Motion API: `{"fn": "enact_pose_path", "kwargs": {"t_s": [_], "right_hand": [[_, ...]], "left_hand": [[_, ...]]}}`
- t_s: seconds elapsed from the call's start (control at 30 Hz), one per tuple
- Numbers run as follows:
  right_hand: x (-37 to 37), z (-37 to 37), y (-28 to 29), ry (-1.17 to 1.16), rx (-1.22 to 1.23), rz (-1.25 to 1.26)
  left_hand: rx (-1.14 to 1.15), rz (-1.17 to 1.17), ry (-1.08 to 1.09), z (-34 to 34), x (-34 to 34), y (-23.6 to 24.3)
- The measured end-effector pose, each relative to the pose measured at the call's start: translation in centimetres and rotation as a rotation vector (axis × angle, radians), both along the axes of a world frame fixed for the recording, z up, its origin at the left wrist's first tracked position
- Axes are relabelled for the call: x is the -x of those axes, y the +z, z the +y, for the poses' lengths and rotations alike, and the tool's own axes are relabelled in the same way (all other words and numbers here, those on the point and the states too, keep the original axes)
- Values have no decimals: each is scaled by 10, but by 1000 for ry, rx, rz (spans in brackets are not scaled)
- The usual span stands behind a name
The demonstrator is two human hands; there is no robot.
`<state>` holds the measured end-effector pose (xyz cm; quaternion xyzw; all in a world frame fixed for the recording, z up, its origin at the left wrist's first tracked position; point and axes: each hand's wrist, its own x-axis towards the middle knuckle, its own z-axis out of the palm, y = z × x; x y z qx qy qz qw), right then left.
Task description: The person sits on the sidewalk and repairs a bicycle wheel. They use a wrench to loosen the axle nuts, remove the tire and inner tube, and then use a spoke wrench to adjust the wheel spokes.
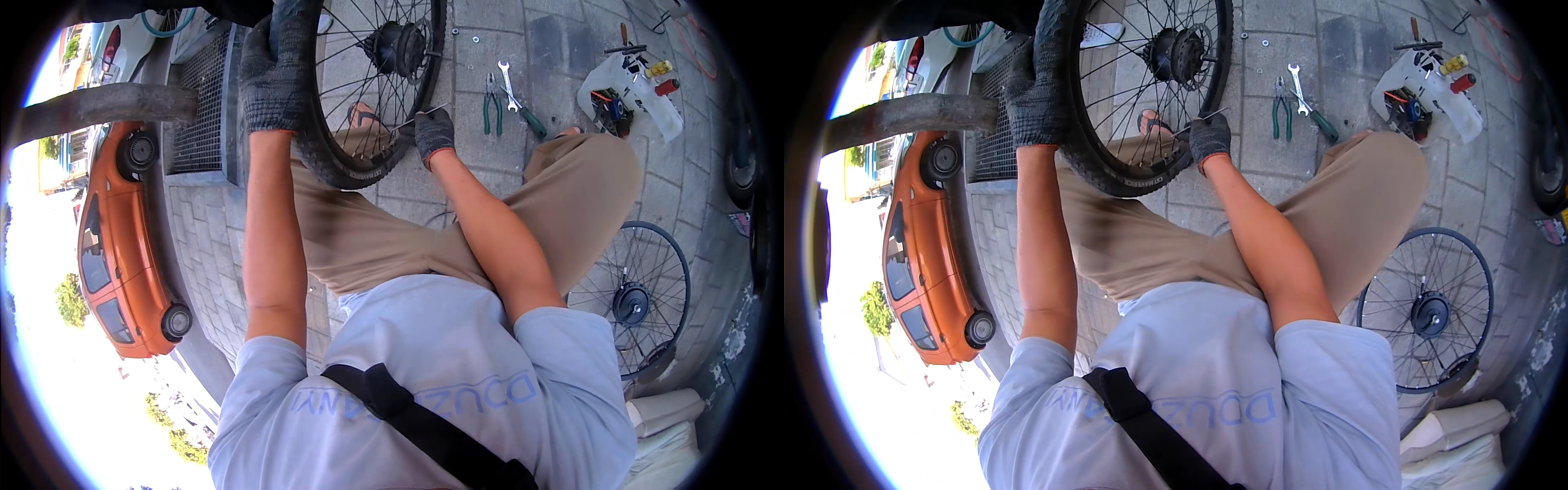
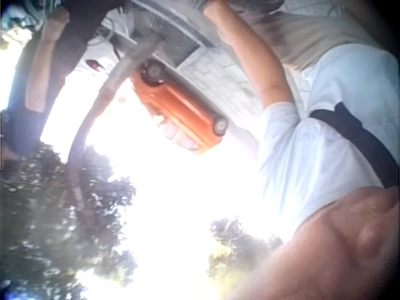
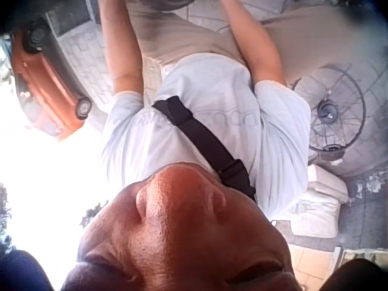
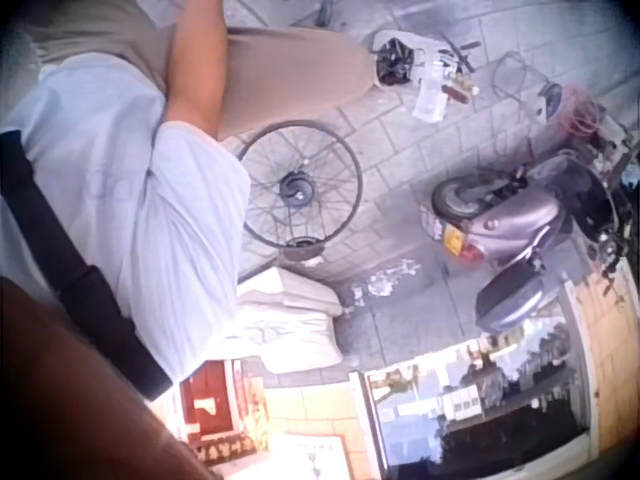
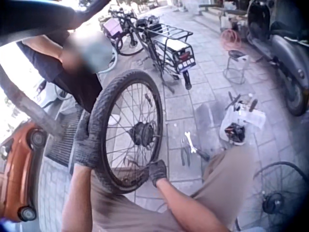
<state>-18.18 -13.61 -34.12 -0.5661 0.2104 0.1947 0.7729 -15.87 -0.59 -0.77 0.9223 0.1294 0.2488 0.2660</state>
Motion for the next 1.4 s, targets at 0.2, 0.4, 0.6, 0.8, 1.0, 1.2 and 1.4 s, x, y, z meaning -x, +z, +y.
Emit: {"fn": "enact_pose_path", "kwargs": {"t_s": [0.2,0.4,0.6,0.8,1.0,1.2,1.4], "right_hand": [[9,14,-42,184,297,-187],[11,18,-1,262,389,-322],[13,21,-2,281,420,-366],[15,21,-1,324,434,-333],[15,21,-5,343,464,-375],[13,24,-10,292,524,-434],[6,24,7,407,583,-324]], "left_hand": [[-145,-17,-37,12,-7,-5],[-6,14,-15,-1,-6,1],[-9,-26,-27,-9,-6,5],[-5,28,-19,-12,-3,8],[-57,53,7,-14,-3,9],[-33,60,53,-24,2,11],[-91,41,17,-16,2,5]]}}
